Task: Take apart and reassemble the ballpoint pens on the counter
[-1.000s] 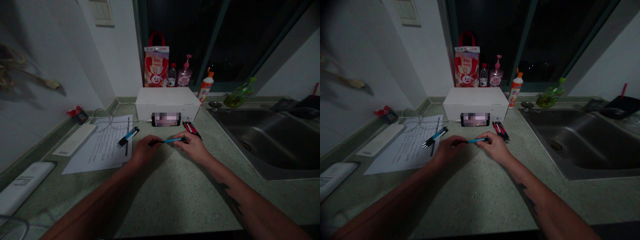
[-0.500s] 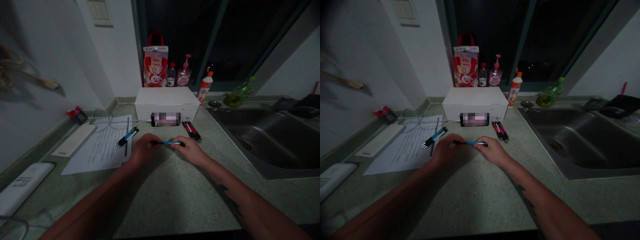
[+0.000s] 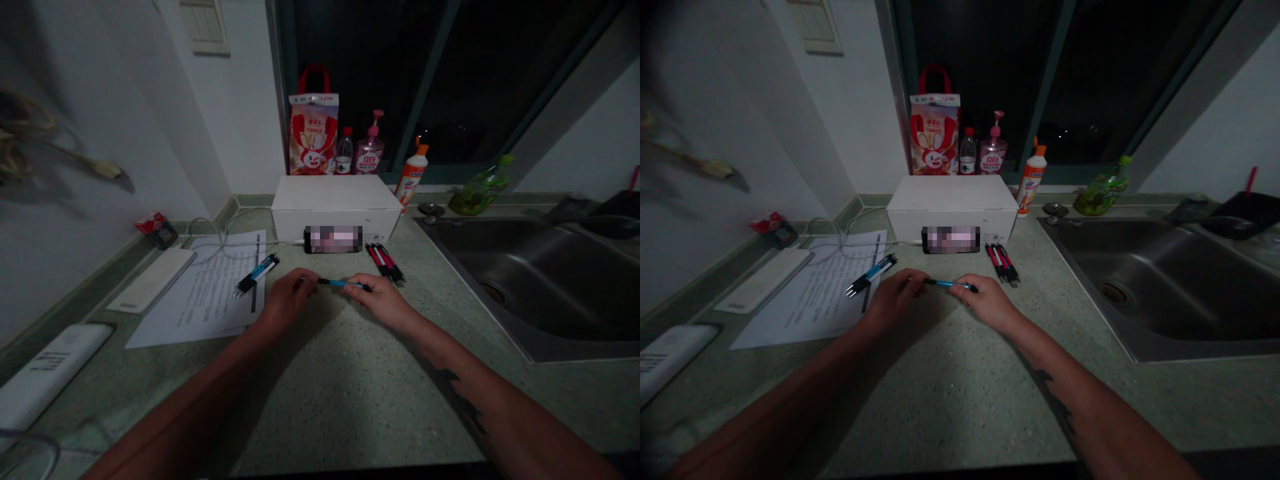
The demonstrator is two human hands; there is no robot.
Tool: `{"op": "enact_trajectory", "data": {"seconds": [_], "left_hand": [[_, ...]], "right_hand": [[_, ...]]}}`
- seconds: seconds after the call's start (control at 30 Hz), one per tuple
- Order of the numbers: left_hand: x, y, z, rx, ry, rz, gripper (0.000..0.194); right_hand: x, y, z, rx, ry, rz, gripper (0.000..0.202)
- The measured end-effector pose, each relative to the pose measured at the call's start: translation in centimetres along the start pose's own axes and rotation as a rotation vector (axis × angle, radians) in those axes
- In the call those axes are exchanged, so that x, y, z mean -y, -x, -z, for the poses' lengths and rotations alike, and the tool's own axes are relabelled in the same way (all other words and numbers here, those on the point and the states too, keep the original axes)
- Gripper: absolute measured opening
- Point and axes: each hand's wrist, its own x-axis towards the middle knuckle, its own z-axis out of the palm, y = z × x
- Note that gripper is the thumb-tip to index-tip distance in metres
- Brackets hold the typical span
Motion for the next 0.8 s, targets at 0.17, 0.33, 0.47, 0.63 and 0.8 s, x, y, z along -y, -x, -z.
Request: {"op": "enact_trajectory", "data": {"seconds": [0.17, 0.33, 0.47, 0.63, 0.8], "left_hand": [[0.03, -0.13, 0.18, 0.010, -0.004, -0.026, 0.015], [0.02, -0.28, 0.19, 0.021, -0.017, -0.101, 0.011], [-0.27, -0.22, 0.11, 0.019, 0.012, 0.018, 0.016], [-0.23, -0.24, 0.12, -0.018, -0.044, 0.028, 0.014], [-0.04, -0.31, 0.07, 0.009, -0.010, 0.036, 0.013]], "right_hand": [[-0.30, 0.04, 0.23, -0.037, 0.073, 0.062, 0.024], [-0.27, 0.10, 0.18, -0.029, 0.117, 0.080, 0.024], [-0.07, 0.16, 0.19, -0.042, 0.124, 0.102, 0.025], [0.06, 0.21, 0.37, -0.049, 0.140, 0.115, 0.026], [0.21, 0.34, 0.44, -0.034, 0.174, 0.124, 0.025]]}}
